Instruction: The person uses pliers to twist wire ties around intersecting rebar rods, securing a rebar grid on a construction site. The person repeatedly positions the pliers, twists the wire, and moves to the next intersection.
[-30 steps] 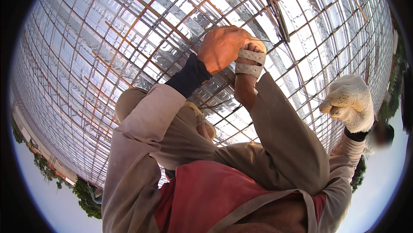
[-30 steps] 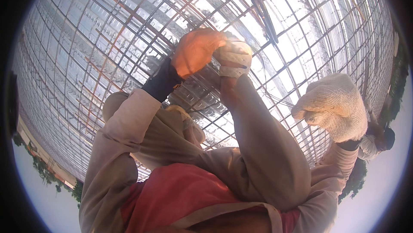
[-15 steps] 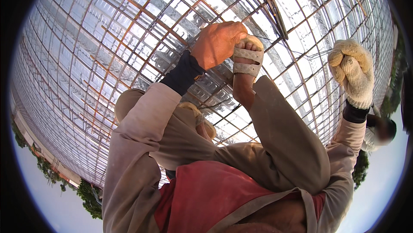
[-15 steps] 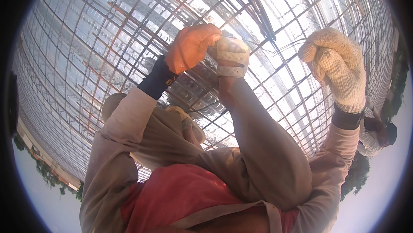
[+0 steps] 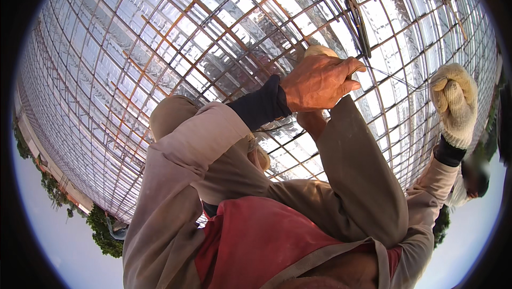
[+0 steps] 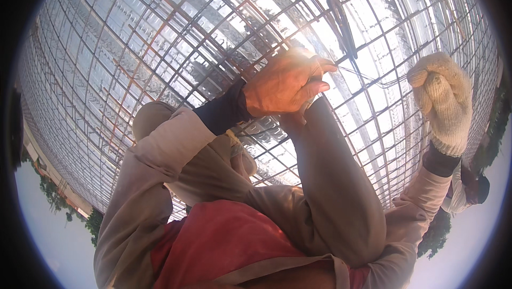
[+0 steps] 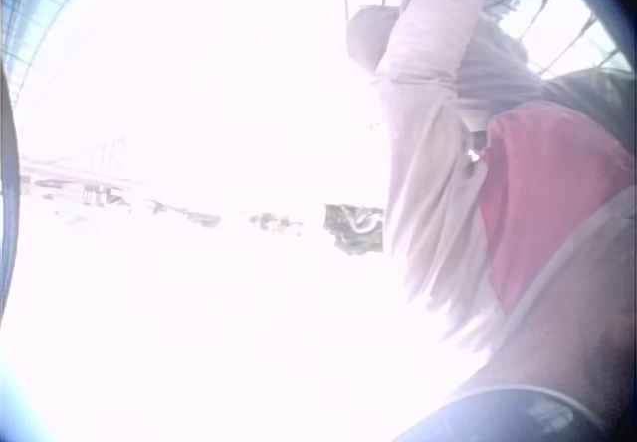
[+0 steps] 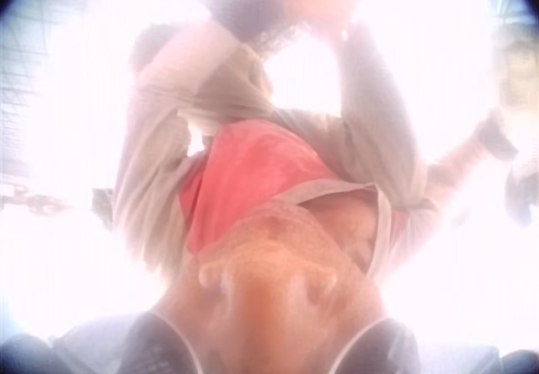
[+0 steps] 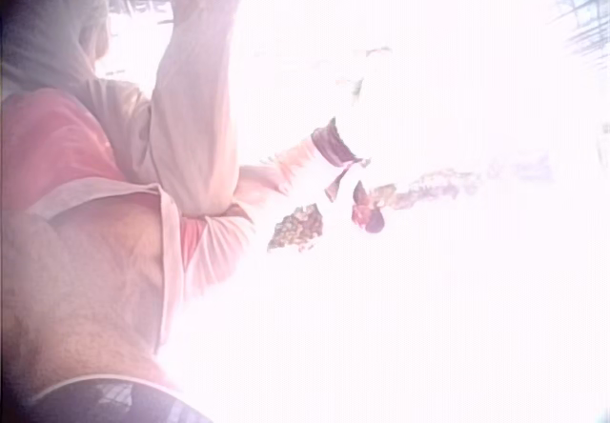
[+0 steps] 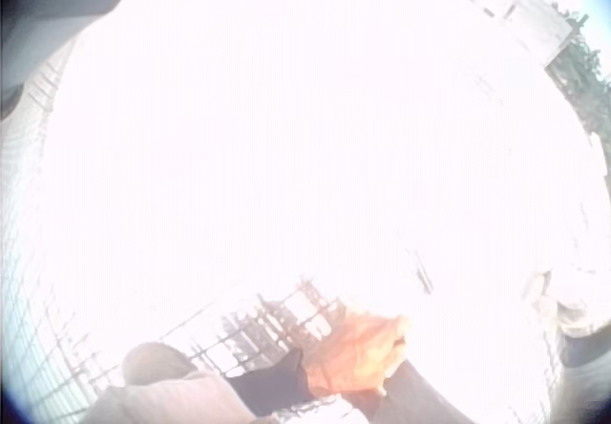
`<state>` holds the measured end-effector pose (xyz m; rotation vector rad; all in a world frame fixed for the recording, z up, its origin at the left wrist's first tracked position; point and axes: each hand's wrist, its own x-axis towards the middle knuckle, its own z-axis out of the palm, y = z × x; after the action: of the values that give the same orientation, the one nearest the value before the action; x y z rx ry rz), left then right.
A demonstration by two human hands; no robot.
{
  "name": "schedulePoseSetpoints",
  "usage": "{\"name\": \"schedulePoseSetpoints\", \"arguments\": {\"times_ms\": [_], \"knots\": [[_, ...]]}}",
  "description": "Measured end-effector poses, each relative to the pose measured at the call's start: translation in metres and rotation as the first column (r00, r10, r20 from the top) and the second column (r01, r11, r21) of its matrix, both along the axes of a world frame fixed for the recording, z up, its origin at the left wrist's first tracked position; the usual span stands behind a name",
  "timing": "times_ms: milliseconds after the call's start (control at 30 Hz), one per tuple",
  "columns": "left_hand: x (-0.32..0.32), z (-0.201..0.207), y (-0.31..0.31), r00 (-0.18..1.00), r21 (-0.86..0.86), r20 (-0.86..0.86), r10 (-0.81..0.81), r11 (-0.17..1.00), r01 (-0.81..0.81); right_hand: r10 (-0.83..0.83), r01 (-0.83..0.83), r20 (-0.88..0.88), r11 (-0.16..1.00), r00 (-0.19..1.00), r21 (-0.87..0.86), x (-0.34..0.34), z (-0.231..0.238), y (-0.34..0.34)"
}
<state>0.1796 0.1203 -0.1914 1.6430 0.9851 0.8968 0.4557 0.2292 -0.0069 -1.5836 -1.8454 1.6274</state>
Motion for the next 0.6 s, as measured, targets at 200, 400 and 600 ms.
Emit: {"name": "schedulePoseSetpoints", "arguments": {"times_ms": [200,400,600], "knots": [[-0.011,0.012,0.001,0.948,0.229,-0.209,0.24,0.954,-0.191,0.605,-0.841,0.759,0.52,0.241,-0.148,-0.008,-0.081,-0.035],[-0.023,0.013,0.006,0.985,0.171,-0.102,0.14,0.978,-0.121,0.275,-0.276,0.029,0.951,0.961,0.141,-0.023,-0.003,0.002],[-0.03,0.015,0.017,0.988,0.18,-0.133,0.078,0.982,-0.053,0.705,-0.892,0.671,0.428,0.23,-0.144,-0.002,-0.075,-0.03]]}}
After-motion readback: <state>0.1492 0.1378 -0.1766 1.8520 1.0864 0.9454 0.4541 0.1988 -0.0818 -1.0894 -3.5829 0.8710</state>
